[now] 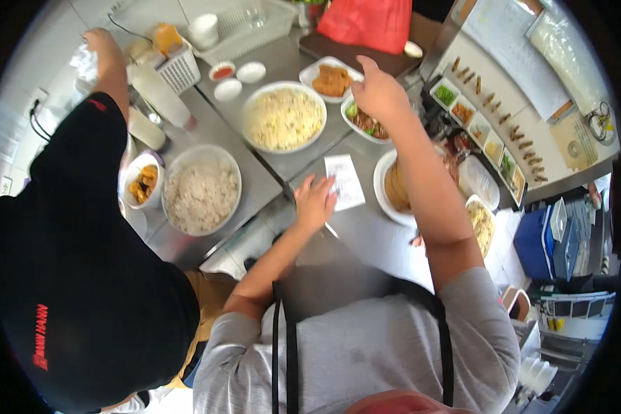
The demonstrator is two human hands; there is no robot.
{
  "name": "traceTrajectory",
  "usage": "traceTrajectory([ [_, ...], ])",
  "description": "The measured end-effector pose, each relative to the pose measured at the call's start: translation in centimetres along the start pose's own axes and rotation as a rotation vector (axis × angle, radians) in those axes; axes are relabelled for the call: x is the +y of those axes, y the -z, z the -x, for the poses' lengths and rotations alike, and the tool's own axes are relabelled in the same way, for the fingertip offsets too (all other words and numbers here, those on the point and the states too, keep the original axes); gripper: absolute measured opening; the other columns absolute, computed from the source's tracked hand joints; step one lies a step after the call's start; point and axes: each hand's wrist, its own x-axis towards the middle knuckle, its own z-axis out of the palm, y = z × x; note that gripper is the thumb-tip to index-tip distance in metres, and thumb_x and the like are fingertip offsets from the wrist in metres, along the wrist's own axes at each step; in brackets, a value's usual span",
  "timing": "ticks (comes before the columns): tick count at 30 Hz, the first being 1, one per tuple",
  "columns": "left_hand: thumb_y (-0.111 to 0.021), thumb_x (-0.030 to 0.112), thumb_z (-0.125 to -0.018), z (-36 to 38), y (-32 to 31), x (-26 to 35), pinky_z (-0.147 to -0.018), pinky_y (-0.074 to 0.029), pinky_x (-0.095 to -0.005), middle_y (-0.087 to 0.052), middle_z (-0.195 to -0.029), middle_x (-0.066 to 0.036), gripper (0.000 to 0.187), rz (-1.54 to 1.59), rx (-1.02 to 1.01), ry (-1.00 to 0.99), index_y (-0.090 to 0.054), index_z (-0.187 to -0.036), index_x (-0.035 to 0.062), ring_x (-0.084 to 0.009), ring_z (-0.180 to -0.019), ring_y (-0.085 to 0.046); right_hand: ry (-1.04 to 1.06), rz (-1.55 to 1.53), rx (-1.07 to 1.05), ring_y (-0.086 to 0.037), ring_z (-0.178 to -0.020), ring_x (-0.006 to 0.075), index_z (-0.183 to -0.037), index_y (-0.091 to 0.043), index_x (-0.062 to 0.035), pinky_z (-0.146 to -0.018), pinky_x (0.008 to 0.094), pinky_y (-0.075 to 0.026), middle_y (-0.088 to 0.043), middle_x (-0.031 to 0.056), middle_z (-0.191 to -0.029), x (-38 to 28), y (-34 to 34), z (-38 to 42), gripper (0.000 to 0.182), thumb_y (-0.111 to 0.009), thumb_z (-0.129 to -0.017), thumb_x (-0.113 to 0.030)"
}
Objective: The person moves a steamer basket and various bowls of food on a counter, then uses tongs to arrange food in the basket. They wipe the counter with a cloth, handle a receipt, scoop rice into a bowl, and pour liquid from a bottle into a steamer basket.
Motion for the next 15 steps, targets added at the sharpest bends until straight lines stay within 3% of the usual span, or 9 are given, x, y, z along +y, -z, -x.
traceTrajectory([
  [3,-0.051,0.023,-0.074,-0.1,0.4,-0.2,-0.084,-0.028,-0.0450,-0.048,-0.114,-0.007,0.041,0.049,-0.051,0.027,-0.048,-0.114,0.0137,-0.0321,-0.107,-0.037,0.047,-0.096,-0.221,-0.055,-0.085,0.0292,-0.100,-0.053,-0.0094,-0.075,0.0383,-0.043,-0.057,0.0166,-0.092,1.6,-3.1,4.4,0.029,-0.044,-0.074,-0.018],
  [7,-0.050,0.025,-0.075,0.0,0.6,-0.3,-0.086,-0.025,-0.0439,-0.048,-0.112,-0.007,0.042,0.048,-0.056,-0.014,-0.046,-0.115,0.0113,-0.0319,-0.110,-0.034,0.048,-0.043,-0.410,-0.051,-0.089,0.0303,-0.094,-0.057,-0.0124,-0.078,0.0377,-0.040,-0.055,0.0122,-0.094,6.4,-9.5,10.8,0.025,-0.044,-0.073,-0.013],
  [10,-0.051,0.022,-0.074,-0.1,1.2,0.2,-0.086,-0.026,-0.0441,-0.045,-0.114,-0.010,0.044,0.050,-0.097,-0.001,-0.044,-0.116,0.0115,-0.0322,-0.109,-0.034,0.050,0.003,-0.404,-0.048,-0.092,0.0283,-0.096,-0.057,-0.0131,-0.080,0.0378,-0.037,-0.052,0.0096,-0.096,7.6,-10.8,13.7,0.027,-0.044,-0.072,-0.010],
  [13,-0.053,0.019,-0.073,0.8,1.2,-0.4,-0.087,-0.026,-0.0432,-0.041,-0.116,-0.014,0.045,0.258,0.168,-0.041,-0.042,-0.115,0.0090,-0.0319,-0.109,-0.035,0.157,0.133,-0.307,-0.045,-0.093,0.0249,-0.097,-0.057,-0.0131,-0.081,0.0378,-0.032,-0.050,0.0077,-0.096,7.2,-11.0,15.6,0.029,-0.046,-0.071,-0.010],
  [15,-0.052,0.020,-0.074,2.9,1.2,-0.9,-0.089,-0.028,-0.0391,-0.042,-0.114,-0.017,0.042,0.341,0.295,0.074,-0.043,-0.112,0.0031,-0.0297,-0.107,-0.037,0.217,0.152,-0.194,-0.044,-0.094,0.0220,-0.098,-0.057,-0.0129,-0.081,0.0374,-0.030,-0.049,0.0066,-0.095,7.7,-11.8,16.2,0.030,-0.046,-0.070,-0.011],
])
